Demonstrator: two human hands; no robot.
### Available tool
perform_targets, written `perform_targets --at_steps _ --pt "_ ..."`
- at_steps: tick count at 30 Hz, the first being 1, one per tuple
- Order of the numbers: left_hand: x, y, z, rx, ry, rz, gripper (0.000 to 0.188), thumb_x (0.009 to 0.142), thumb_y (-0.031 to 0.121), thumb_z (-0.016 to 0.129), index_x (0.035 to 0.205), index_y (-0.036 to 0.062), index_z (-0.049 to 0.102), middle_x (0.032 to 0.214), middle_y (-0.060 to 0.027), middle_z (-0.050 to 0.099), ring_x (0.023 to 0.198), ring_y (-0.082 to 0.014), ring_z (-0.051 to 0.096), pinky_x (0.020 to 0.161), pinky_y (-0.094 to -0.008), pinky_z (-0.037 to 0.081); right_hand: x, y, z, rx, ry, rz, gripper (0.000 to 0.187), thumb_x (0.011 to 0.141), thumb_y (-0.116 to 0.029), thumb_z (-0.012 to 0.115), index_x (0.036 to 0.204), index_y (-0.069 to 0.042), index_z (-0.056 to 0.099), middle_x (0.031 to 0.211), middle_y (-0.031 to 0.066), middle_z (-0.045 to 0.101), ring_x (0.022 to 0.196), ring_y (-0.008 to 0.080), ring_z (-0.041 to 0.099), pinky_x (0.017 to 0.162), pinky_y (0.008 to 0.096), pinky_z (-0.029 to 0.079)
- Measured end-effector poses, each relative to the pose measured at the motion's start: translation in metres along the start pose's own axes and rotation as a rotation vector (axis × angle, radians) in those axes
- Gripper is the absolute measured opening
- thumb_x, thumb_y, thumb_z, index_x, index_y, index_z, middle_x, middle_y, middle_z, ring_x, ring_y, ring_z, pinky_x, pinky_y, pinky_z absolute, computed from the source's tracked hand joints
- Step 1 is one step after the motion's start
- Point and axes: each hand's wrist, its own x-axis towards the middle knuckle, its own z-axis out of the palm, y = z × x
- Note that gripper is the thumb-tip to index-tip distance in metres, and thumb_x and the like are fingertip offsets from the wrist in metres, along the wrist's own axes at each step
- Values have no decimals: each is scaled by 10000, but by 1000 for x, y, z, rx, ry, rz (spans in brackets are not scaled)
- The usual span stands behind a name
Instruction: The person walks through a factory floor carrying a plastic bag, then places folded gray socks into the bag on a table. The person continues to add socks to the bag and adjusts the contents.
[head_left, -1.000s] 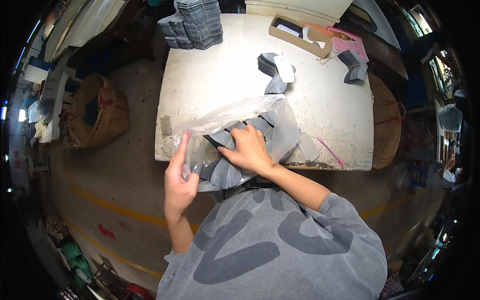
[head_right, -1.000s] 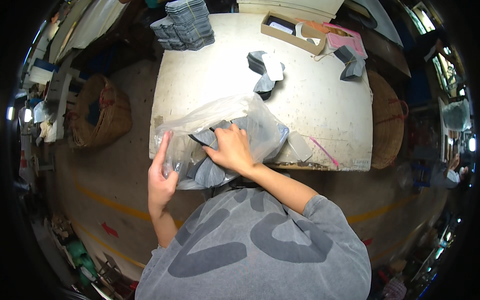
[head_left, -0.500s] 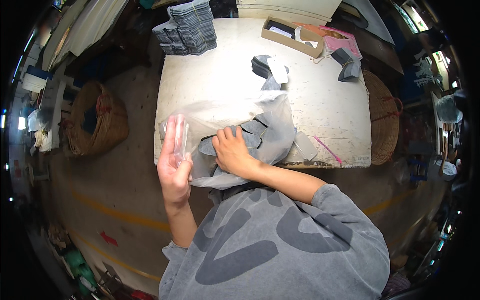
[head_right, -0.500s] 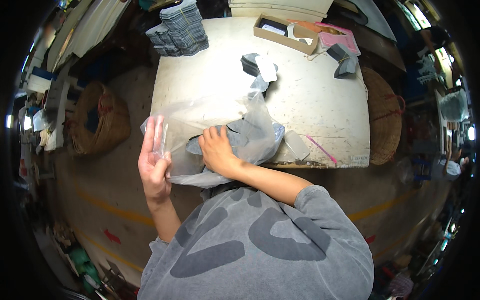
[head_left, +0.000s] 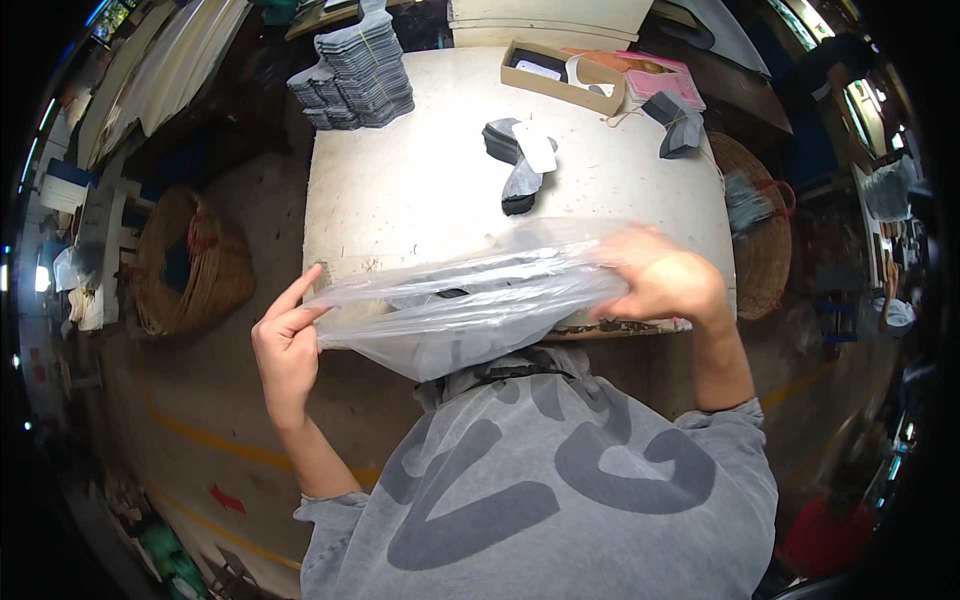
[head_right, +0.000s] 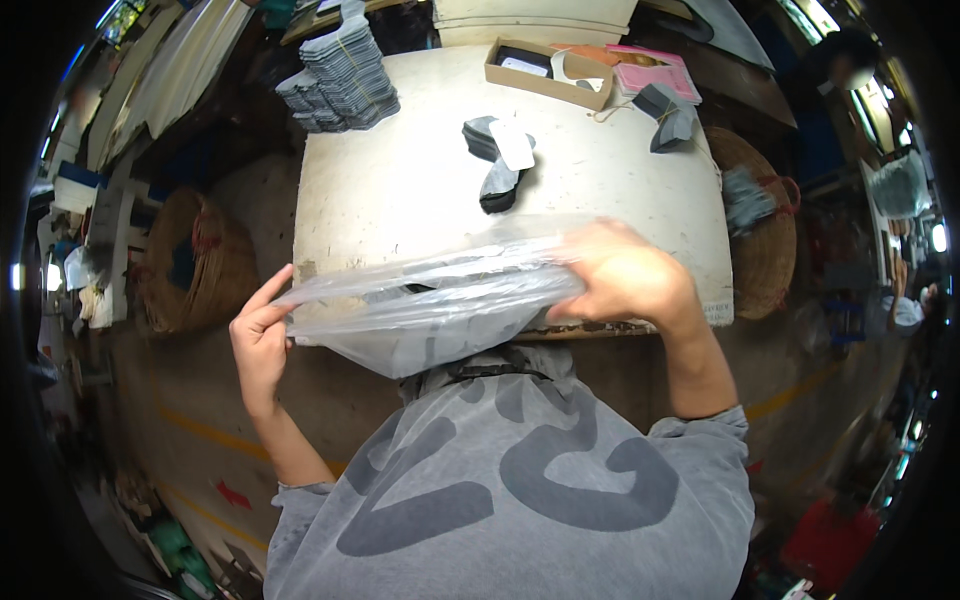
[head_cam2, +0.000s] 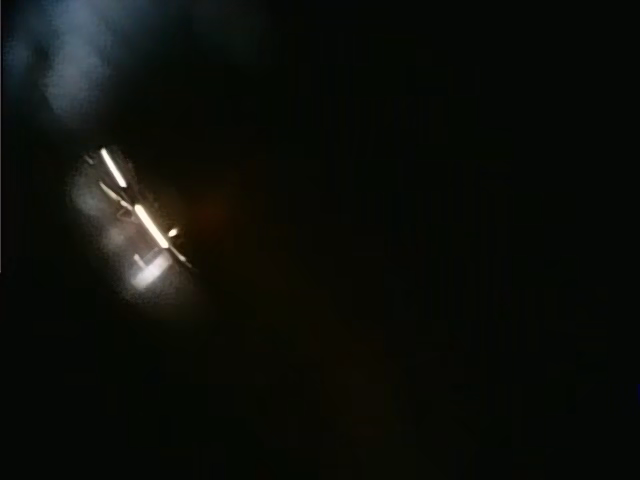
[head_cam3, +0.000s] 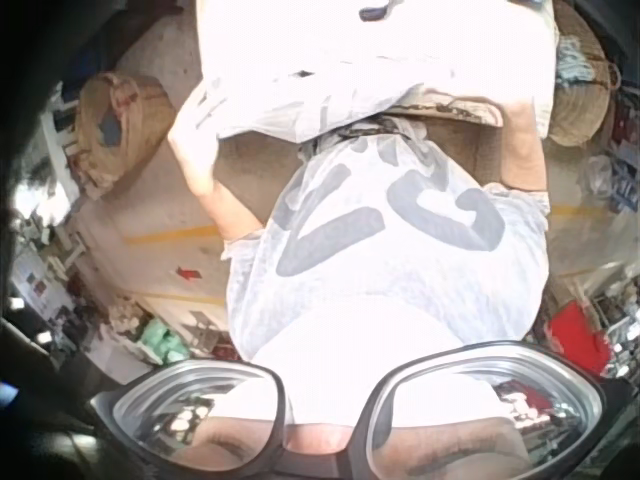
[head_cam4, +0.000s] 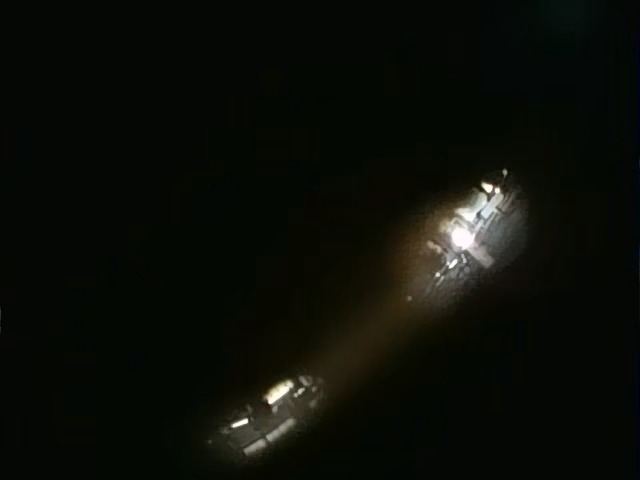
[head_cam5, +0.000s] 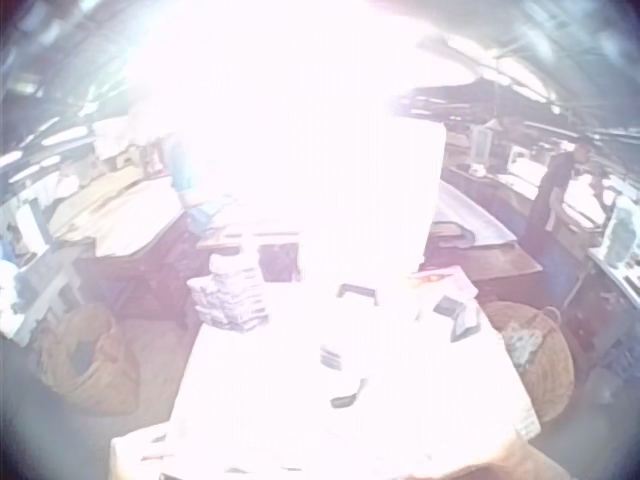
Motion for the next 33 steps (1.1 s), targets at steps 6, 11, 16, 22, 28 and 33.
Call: perform_targets --at_steps 6,11,16,22,28,33 --pt "20 28 -25 -110 4 -32 444 833 -124 382 1094 -76 738 1190 -118 744 574 -27 532 470 -181 435 -27 -24 -32 -151 45 93 268 729 -6 657 980 -66 729 826 150 695 911 377 654 932 474 496" --pt "17 41 -43 -112 -14 -85 352 873 -123 457 1095 -88 728 1213 -131 735 588 -29 542 465 -175 435 -33 -36 -60 -193 -42 -105 245 706 -3 697 947 -37 721 855 143 711 863 350 684 783 442 543" --pt "15 42 -28 100 -36 83 391 845 -133 455 1109 -66 734 1239 -148 725 699 -96 616 595 -235 511 -27 -36 -68 -45 -29 -61 337 740 56 671 1053 -43 749 917 134 740 889 348 698 845 443 546" --pt "-5 72 -9 502 213 242 466 754 -110 478 1069 43 785 1264 -107 696 890 -219 626 800 -316 507 -53 -18 -91 313 367 -309 242 928 -84 671 1137 32 706 1033 150 746 992 292 712 969 417 519" --pt "-8 81 32 378 -123 539 437 676 -88 537 1014 54 774 1124 -122 681 1049 -336 621 950 -419 483 -44 79 -67 696 894 4 284 1029 -155 528 1217 12 659 1114 99 696 994 148 641 913 308 504" --pt "-17 82 61 332 -433 422 445 736 -88 642 1153 40 732 1135 -153 696 1025 -340 668 886 -386 525 -27 213 -8 703 1044 492 316 997 -215 600 1269 -56 630 1160 75 663 946 134 627 874 282 495"
